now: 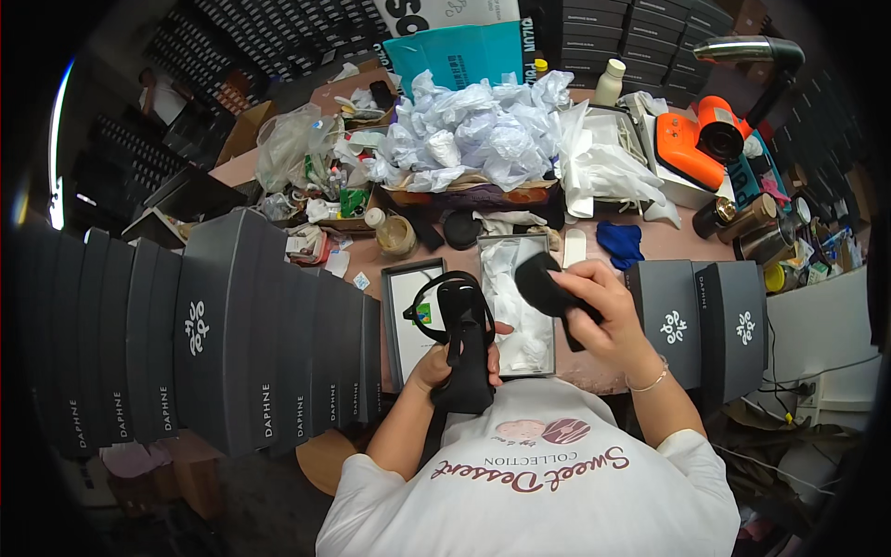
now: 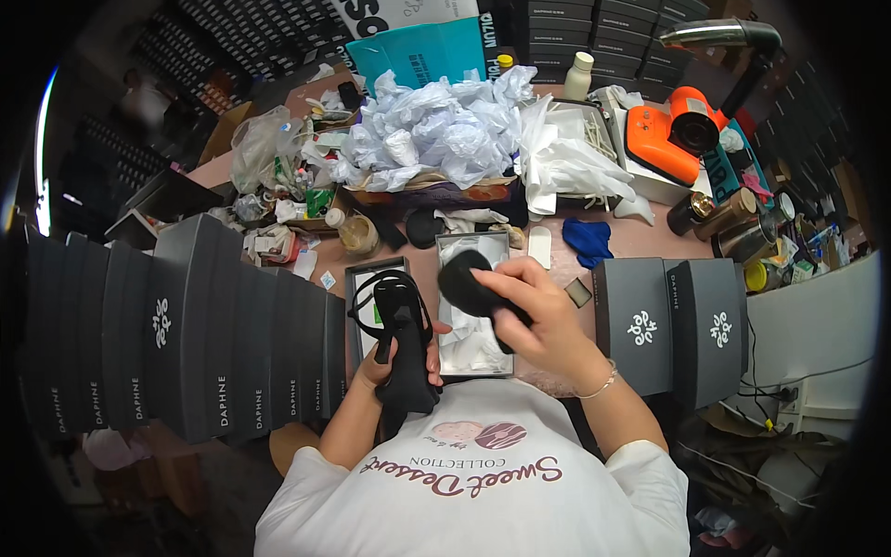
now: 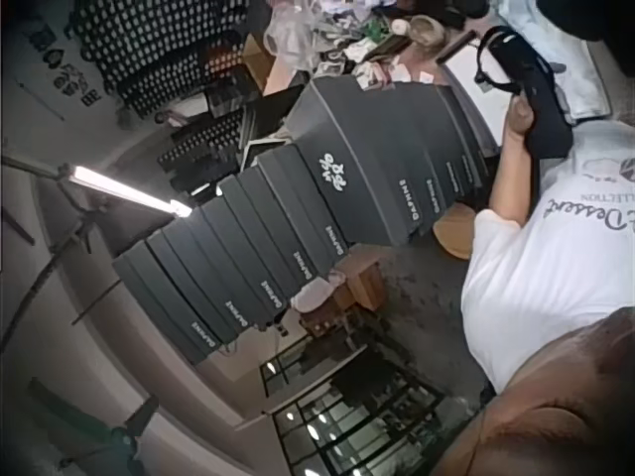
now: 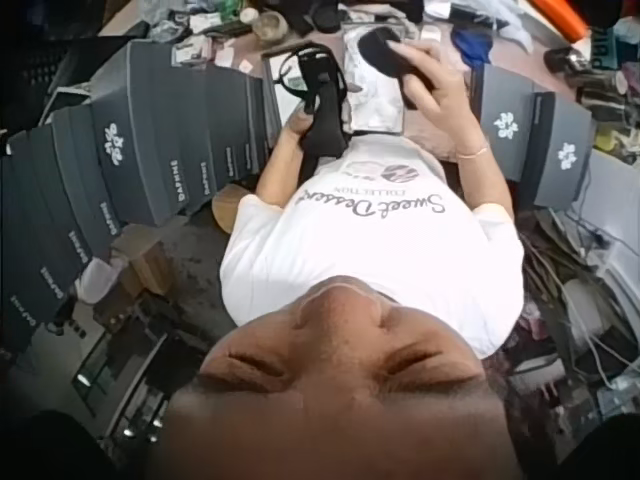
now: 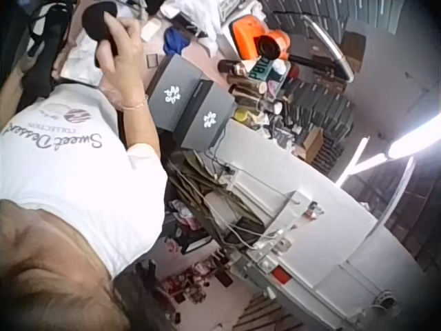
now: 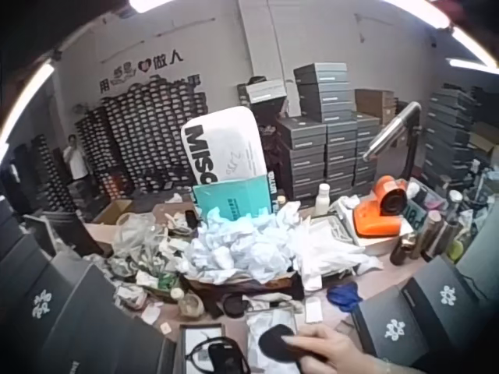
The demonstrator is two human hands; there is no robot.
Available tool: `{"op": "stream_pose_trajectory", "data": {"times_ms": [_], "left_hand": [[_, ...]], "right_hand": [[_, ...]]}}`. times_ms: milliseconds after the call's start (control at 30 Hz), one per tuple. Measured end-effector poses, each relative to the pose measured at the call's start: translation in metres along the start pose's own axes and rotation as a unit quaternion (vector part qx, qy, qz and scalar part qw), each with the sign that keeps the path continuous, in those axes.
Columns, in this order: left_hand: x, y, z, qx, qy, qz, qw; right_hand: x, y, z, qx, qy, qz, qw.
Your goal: Packing finished shoes into boxes with tissue paper and tags.
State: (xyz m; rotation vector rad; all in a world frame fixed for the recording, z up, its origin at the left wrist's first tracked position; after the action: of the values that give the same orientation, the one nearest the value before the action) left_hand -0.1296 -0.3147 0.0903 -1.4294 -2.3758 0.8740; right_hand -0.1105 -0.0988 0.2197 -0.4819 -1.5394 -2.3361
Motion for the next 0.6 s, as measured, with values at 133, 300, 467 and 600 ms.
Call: {"op": "stream_pose_trajectory", "data": {"times_ms": [133,300,467,600], "left_hand": [[-0.001,0.006,-0.01,0.039,0.009,0.081,0.996],[-0.014,-0.003,-0.004,0.057,-0.026,0.131,0.989],[-0.007,-0.013,0.0,0.385,-0.124,0.18,0.896],[-0.001,-0.022,0.0,0.699,-0.089,0.099,0.702]], "right_hand": [[-0.002,0.011,-0.043,-0.209,0.068,0.248,0.943],[0.022,-0.009,-0.025,-0.235,-0.024,0.205,0.95],[0.011,-0.06,-0.037,-0.377,0.139,0.122,0.907],[-0.025,-0.088,-0.018,0.037,0.079,-0.192,0.978]]}}
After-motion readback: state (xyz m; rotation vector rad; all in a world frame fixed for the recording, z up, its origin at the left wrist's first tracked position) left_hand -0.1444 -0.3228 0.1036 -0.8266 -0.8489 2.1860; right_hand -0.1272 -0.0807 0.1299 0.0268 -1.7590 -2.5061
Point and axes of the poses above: each hand's wrist, its own x-axis towards the middle knuckle, its own z-axis out of the back of the hand, y = z × x, the point moved 4 cm from there along x, towards the middle knuckle, and after that the axes turned 2 degrees about x, right-handed, at the moved point
